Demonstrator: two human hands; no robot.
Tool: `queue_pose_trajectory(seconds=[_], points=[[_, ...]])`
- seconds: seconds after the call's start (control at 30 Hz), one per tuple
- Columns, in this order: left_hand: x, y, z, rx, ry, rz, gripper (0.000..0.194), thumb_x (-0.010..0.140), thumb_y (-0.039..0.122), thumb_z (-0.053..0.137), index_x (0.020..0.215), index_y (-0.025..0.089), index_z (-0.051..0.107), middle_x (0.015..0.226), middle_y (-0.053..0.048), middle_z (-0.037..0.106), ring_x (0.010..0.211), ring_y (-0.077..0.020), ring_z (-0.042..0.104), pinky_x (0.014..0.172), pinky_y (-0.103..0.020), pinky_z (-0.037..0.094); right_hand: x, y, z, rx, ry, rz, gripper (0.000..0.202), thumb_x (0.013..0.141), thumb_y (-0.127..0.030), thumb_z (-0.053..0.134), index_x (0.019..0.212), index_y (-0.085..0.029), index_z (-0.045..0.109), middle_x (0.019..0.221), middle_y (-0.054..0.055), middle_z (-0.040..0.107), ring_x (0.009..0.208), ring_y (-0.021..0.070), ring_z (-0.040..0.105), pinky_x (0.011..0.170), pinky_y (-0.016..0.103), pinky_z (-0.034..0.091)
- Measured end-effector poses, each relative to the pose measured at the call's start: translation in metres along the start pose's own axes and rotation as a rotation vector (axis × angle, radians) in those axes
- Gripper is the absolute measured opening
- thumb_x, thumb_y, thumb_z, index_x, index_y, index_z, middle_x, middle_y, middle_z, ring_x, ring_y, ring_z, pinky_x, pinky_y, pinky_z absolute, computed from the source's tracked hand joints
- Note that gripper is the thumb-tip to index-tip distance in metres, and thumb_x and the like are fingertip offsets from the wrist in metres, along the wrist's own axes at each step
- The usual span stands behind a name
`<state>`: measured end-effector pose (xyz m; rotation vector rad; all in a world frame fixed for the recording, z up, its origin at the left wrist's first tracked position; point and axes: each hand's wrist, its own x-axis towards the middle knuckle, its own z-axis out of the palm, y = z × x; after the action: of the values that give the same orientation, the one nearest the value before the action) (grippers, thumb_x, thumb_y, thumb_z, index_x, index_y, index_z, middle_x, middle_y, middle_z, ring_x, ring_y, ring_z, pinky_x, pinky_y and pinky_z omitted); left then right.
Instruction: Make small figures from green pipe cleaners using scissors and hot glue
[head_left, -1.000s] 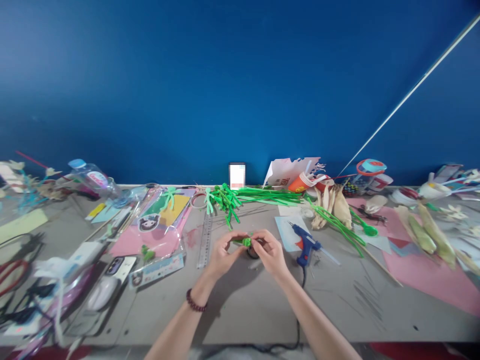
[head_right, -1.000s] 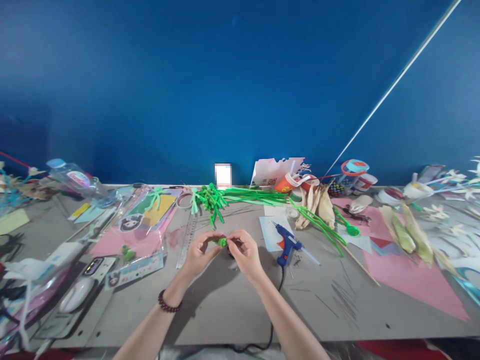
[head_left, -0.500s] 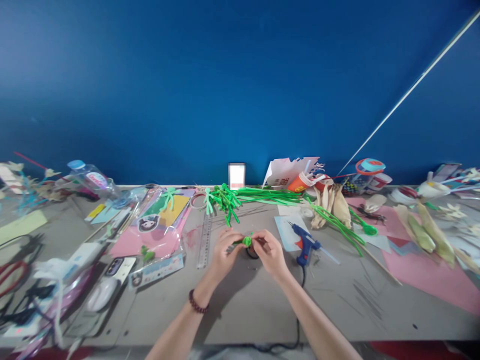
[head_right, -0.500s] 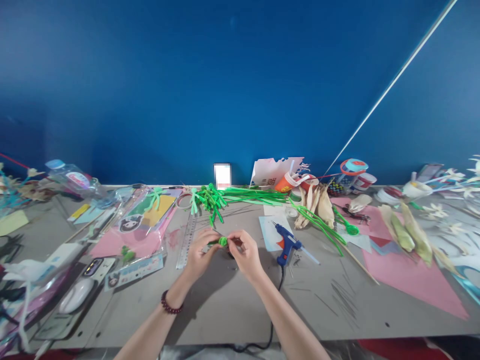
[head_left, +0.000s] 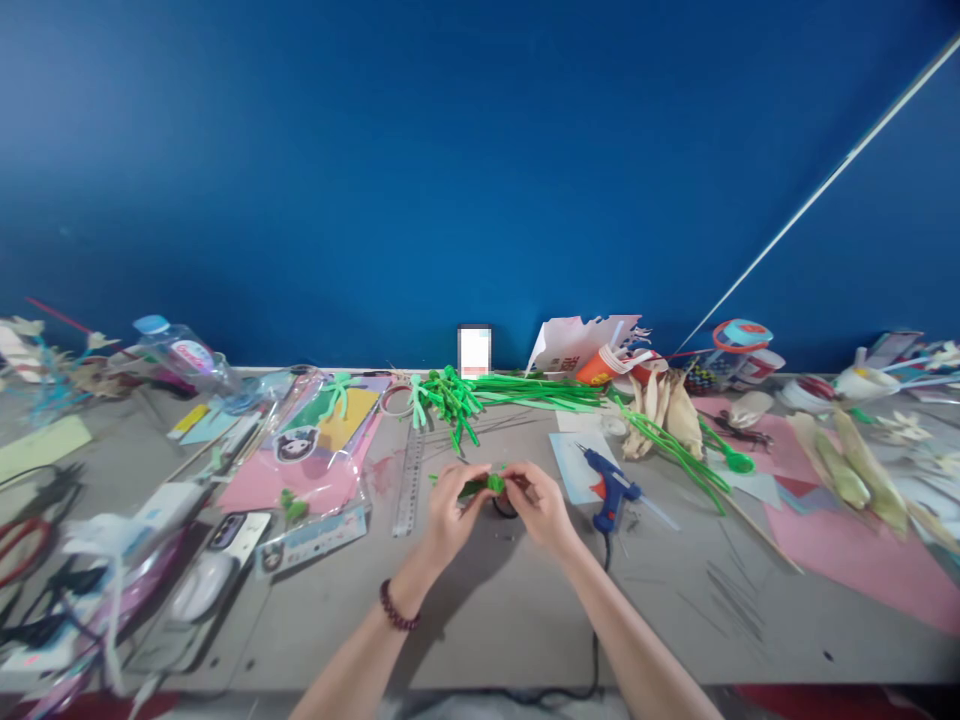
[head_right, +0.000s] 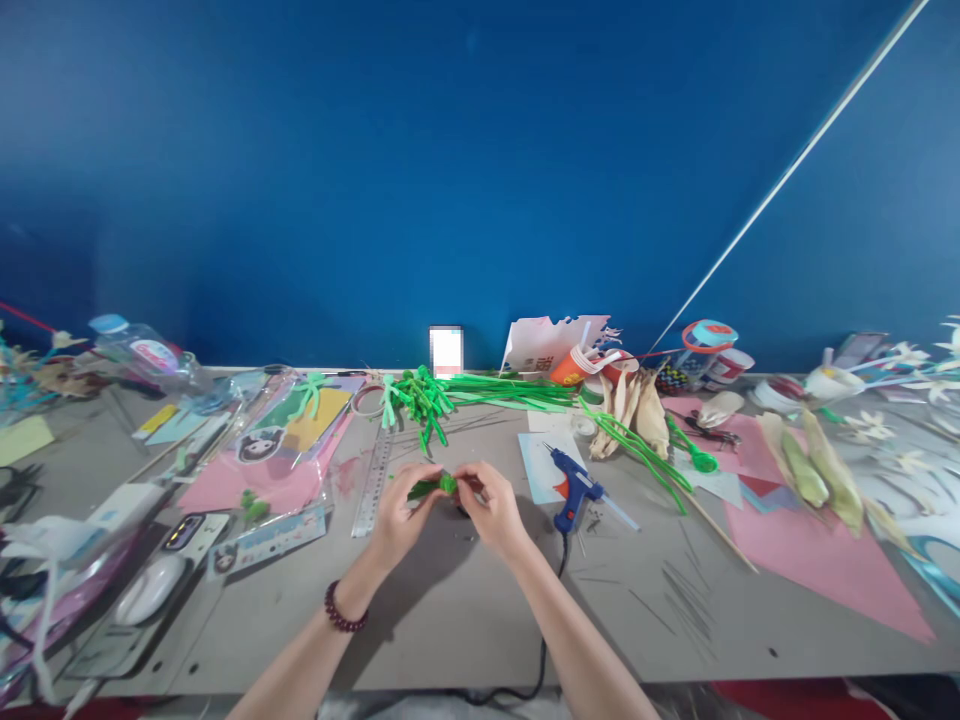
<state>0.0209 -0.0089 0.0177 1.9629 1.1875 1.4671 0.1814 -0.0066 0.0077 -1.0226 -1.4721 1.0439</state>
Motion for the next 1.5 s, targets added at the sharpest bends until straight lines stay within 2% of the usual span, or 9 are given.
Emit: queue_pose_trajectory(seconds=[0.13,0.4,0.6,0.7,0.8,0.9,1.23,1.37,1.5], points=[[-0.001,0.0,0.001,0.023,-0.006,0.14,0.011,0.081,0.018,0.059,0.085,0.024,0.068,0.079,-0.003,0.071,0.076,-0.0174,0.064,0.078,-0.034,0.046,0.0,-0.005,0.001,0.112,0.015,0.059,0.018,0.081,-0.035,0.057,0.084,-0.018,0.061,0.075,0.003,0.06,0.059,0.0127,0.059,0.057,0.024,0.049],[0.0,-0.001,-0.002,0.107,-0.042,0.278,0.018,0.083,0.012,0.055,0.092,0.023,0.065,0.085,-0.005,0.071,0.08,-0.0168,0.065,0.081,-0.034,0.046,0.002,-0.003,0.003,0.253,0.014,0.148,0.026,0.077,-0.043,0.062,0.083,-0.017,0.058,0.068,0.0,0.058,0.055,0.0112,0.056,0.055,0.023,0.046],[0.001,-0.005,-0.001,0.123,-0.056,0.329,0.017,0.085,0.011,0.052,0.096,0.021,0.061,0.085,-0.006,0.07,0.081,-0.0171,0.064,0.079,-0.035,0.047,0.001,0.005,0.004,0.166,0.014,0.111,0.024,0.082,-0.041,0.056,0.083,-0.018,0.056,0.068,0.0,0.057,0.055,0.0111,0.054,0.054,0.023,0.046],[0.0,-0.007,0.0,0.117,-0.074,0.329,0.018,0.085,0.011,0.051,0.097,0.021,0.06,0.085,-0.006,0.069,0.082,-0.0174,0.063,0.079,-0.036,0.048,0.0,0.005,0.002,-0.05,0.048,-0.019,0.014,0.086,-0.031,0.051,0.083,-0.019,0.056,0.073,0.002,0.057,0.06,0.0128,0.055,0.058,0.025,0.046],[-0.001,-0.006,0.002,0.106,-0.07,0.291,0.017,0.083,0.013,0.053,0.098,0.021,0.059,0.086,-0.006,0.068,0.082,-0.0182,0.063,0.08,-0.037,0.048,0.001,0.0,-0.001,-0.281,0.067,-0.208,0.01,0.086,-0.022,0.047,0.082,-0.02,0.056,0.078,0.004,0.058,0.072,0.0163,0.057,0.066,0.028,0.047],[-0.001,-0.003,0.003,0.082,-0.048,0.252,0.016,0.082,0.014,0.055,0.096,0.02,0.058,0.086,-0.006,0.068,0.082,-0.0182,0.063,0.082,-0.038,0.047,0.001,-0.004,-0.002,-0.373,0.057,-0.311,0.011,0.086,-0.017,0.045,0.084,-0.021,0.055,0.079,0.004,0.057,0.074,0.017,0.056,0.067,0.028,0.046],[0.0,0.0,0.003,0.036,-0.061,0.136,0.011,0.08,0.016,0.056,0.088,0.02,0.061,0.08,-0.004,0.071,0.075,-0.0169,0.064,0.09,-0.039,0.042,0.001,-0.004,-0.004,-0.365,0.023,-0.349,0.012,0.086,-0.013,0.046,0.089,-0.021,0.055,0.083,0.004,0.057,0.072,0.0151,0.055,0.066,0.027,0.048],[-0.001,-0.004,0.003,-0.058,-0.044,-0.003,0.011,0.079,0.022,0.059,0.087,0.02,0.066,0.082,-0.005,0.071,0.081,-0.019,0.065,0.092,-0.04,0.042,-0.001,-0.006,-0.005,-0.333,0.022,-0.352,0.015,0.085,-0.014,0.047,0.093,-0.021,0.058,0.086,0.005,0.06,0.076,0.016,0.058,0.069,0.029,0.049],[-0.004,-0.009,0.002,-0.273,-0.002,-0.254,0.017,0.08,0.03,0.06,0.087,0.018,0.069,0.087,-0.009,0.071,0.087,-0.0206,0.063,0.083,-0.035,0.048,-0.002,-0.008,-0.002,-0.285,-0.026,-0.348,0.019,0.082,-0.017,0.055,0.1,-0.022,0.059,0.092,0.006,0.061,0.071,0.0151,0.058,0.067,0.029,0.051]])
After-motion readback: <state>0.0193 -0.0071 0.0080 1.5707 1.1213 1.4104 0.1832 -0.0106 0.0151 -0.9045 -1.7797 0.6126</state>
